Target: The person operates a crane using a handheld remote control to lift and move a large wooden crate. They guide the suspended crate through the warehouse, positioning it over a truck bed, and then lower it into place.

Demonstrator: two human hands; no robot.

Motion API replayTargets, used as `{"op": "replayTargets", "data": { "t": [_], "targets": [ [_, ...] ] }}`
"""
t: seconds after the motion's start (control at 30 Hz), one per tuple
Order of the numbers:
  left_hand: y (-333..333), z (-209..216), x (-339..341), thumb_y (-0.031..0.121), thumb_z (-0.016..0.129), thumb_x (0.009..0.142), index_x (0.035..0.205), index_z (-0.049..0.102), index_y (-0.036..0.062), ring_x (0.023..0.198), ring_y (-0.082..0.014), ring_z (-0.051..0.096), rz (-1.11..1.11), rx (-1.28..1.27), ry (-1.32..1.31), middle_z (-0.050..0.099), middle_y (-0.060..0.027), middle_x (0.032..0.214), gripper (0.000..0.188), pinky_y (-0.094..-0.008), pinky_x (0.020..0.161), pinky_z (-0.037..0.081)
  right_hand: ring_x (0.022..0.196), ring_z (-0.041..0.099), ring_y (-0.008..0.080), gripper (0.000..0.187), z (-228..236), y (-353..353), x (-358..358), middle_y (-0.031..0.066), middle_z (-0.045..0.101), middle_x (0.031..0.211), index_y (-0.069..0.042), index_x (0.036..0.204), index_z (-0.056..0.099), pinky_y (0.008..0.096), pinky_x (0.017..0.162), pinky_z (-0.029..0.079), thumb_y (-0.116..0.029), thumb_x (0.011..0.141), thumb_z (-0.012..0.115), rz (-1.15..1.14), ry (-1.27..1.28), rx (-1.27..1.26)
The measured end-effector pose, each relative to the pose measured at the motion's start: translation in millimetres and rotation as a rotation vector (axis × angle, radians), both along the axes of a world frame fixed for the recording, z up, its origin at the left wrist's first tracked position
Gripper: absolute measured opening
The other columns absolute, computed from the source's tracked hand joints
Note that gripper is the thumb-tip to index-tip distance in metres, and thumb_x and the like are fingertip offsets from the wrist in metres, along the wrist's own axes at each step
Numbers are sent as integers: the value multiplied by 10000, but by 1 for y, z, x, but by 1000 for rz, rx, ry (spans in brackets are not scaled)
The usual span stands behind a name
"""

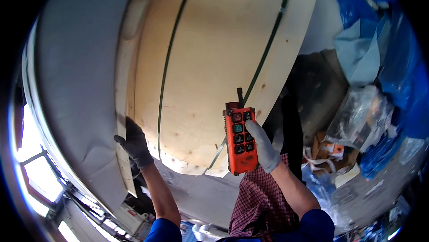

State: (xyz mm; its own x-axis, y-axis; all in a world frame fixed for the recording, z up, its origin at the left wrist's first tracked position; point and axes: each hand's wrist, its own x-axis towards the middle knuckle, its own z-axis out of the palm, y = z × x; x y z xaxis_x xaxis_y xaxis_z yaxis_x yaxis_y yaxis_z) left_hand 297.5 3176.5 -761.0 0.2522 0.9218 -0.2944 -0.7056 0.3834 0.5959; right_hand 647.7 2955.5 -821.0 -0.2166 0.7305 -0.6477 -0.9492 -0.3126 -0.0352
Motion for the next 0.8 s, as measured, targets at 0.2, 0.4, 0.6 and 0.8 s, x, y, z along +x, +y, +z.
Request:
{"op": "replayTargets", "data": {
  "t": [0.2,0.4,0.6,0.8],
  "targets": [
    [-11,13,44,401,457,980,1373,415,-13,1180,-242,553,-77,36,324,535,-133,1335,573,-337,1025,437,808,661,126,441,-52,-15,-2,53,651,968,-66,1216,527,260,723,565,-425,971,452,-52,66,-36],
    [-26,22,34,316,437,997,1390,412,36,1276,-254,466,32,80,581,481,-126,1391,483,-394,1080,383,813,671,144,453,-89,-36,-8,70,647,1005,-68,1239,504,292,718,585,-422,956,501,-122,85,5],
    [-24,-1,43,259,395,1013,1405,369,25,1300,-263,434,40,389,1066,370,-143,1466,458,-404,1086,374,833,679,163,484,-101,-40,-9,88,652,1021,-51,1265,488,316,735,585,-429,964,475,-142,65,-24],
    [41,-60,-5,269,555,953,1439,299,12,1329,-282,392,-11,578,1914,360,-173,1461,606,-388,1081,361,895,663,182,552,-99,-37,-13,124,632,1066,-44,1309,451,318,794,564,-463,951,479,-37,83,7]
  ]
}}
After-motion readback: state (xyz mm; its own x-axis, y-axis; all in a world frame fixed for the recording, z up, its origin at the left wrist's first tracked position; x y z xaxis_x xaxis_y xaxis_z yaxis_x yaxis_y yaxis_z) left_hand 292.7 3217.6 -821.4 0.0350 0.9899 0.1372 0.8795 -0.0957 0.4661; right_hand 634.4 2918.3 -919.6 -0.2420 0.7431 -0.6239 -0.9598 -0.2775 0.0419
